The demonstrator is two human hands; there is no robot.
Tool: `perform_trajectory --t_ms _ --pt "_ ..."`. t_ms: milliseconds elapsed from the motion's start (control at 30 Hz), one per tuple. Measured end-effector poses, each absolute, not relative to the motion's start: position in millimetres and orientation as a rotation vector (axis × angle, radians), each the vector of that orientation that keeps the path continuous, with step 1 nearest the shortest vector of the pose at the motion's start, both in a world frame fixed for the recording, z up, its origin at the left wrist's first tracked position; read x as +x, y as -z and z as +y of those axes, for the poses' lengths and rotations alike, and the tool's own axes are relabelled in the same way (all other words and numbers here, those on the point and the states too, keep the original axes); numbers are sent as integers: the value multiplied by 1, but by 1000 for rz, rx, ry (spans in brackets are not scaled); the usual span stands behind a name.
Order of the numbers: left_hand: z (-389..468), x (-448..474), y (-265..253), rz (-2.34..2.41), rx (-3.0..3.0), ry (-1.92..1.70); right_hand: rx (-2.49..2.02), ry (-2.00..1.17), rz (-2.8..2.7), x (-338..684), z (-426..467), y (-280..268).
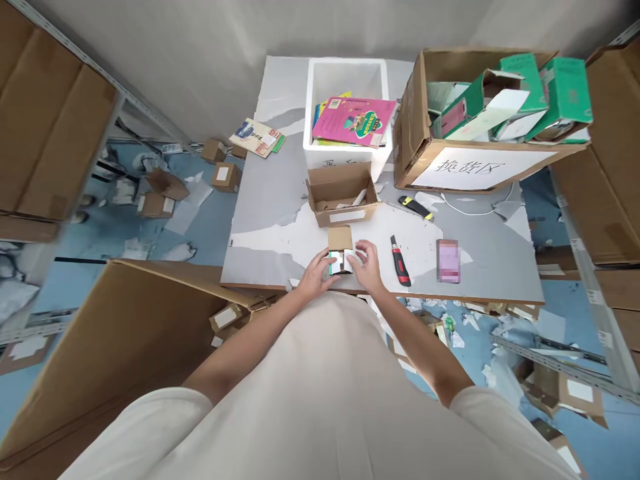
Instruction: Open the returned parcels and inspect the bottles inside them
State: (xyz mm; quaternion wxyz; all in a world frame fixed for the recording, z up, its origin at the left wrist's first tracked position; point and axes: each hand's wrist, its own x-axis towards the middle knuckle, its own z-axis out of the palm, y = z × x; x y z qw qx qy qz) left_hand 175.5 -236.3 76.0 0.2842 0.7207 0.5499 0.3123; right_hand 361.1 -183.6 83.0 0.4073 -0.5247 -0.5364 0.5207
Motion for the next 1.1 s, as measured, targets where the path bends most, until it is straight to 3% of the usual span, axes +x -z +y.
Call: perform_trajectory --t_ms 133,200,500,767,933,1100 --pt "-234 172 -80 1456 1922 -818 -1078 -1757 -1242 359 -145 -86" --pt "-232 171 -84 1451 1896 -807 -931 -1819 -1370 361 -137 -92" --pt "-232 171 -76 1402 1595 -907 -782 -1211 -2299 385 -162 -105" --pt "-226 171 -81 1416 1654 -840 -1003 -980 -2466 382 -173 -105" --pt "-228 165 -88 1353 1740 -753 -958 -717 -2821 379 -181 -117" --pt "-223 154 -105 1283 1841 -658 -1203 -438 -2969 346 -187 -134"
